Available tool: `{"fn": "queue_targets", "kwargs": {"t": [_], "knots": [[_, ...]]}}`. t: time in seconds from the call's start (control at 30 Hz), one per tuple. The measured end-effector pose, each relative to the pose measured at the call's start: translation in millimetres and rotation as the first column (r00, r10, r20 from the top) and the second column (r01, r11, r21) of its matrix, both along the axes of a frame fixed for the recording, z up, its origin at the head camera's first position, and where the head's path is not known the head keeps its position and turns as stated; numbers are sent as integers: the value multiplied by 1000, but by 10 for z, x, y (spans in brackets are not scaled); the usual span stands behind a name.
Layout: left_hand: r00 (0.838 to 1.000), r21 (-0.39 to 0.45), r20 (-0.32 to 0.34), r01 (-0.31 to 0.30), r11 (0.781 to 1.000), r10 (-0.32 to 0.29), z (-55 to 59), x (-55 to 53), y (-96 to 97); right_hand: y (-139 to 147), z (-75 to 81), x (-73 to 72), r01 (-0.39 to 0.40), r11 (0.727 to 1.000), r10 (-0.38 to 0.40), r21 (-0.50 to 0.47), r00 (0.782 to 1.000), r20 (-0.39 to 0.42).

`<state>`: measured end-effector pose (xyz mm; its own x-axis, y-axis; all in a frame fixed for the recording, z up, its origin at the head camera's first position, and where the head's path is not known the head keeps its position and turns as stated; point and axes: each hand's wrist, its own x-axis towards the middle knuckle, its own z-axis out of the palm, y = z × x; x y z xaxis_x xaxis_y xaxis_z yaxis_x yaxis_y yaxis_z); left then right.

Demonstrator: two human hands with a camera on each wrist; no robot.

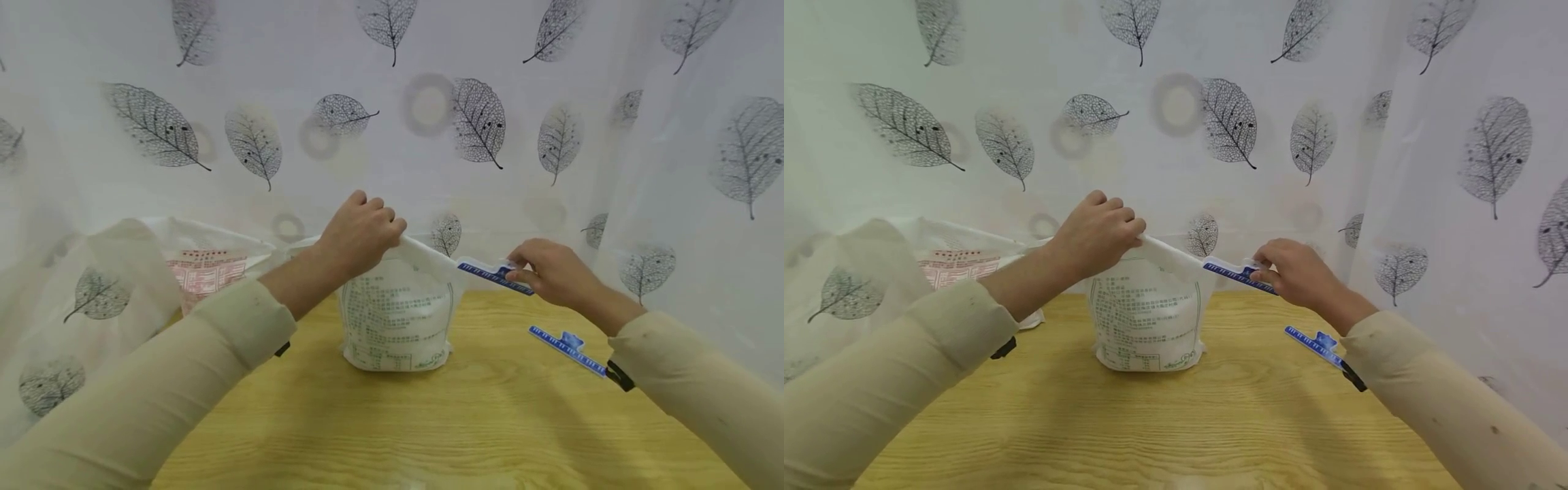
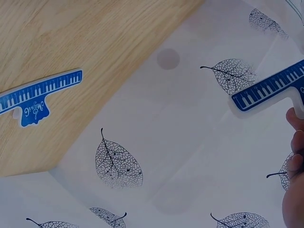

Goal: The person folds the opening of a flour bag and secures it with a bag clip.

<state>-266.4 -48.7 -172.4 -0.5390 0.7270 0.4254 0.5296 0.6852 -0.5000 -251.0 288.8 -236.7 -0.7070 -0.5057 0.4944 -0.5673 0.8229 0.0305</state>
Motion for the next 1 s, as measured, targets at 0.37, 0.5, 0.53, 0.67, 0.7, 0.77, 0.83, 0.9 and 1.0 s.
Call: {"fn": "queue_targets", "kwargs": {"t": [0.37, 0.5, 0.53, 0.67, 0.7, 0.77, 0.83, 0.9, 1.0], "knots": [[994, 41, 105, -34, 999, 30, 32, -19, 44, -65, -15, -92, -15, 998, 13, -59, 999, -31], [993, 32, 111, -33, 999, 29, 33, -39, 43, -135, -47, -156, -54, 994, 52, -90, 998, -22], [994, 29, 109, -30, 999, 27, 37, -39, 40, -156, -45, -165, -64, 994, 62, -93, 998, -24], [995, 13, 96, -20, 1000, 19, 53, -34, 30, -229, -22, -189, -102, 989, 98, -108, 994, -44], [996, 11, 93, -18, 1000, 16, 56, -31, 27, -246, -15, -191, -107, 988, 102, -110, 994, -50], [996, 10, 85, -12, 1000, 11, 59, -29, 21, -282, 2, -192, -115, 987, 109, -113, 992, -61], [997, 14, 83, -5, 1000, 4, 57, -26, 14, -324, 17, -194, -123, 986, 117, -116, 991, -64], [997, 18, 81, 9, 1000, -11, 51, -27, 9, -372, 35, -193, -129, 985, 122, -118, 991, -62], [996, 24, 77, 34, 999, -35, 43, -27, 6, -451, 76, -196, -141, 983, 134, -115, 989, -63]]}}
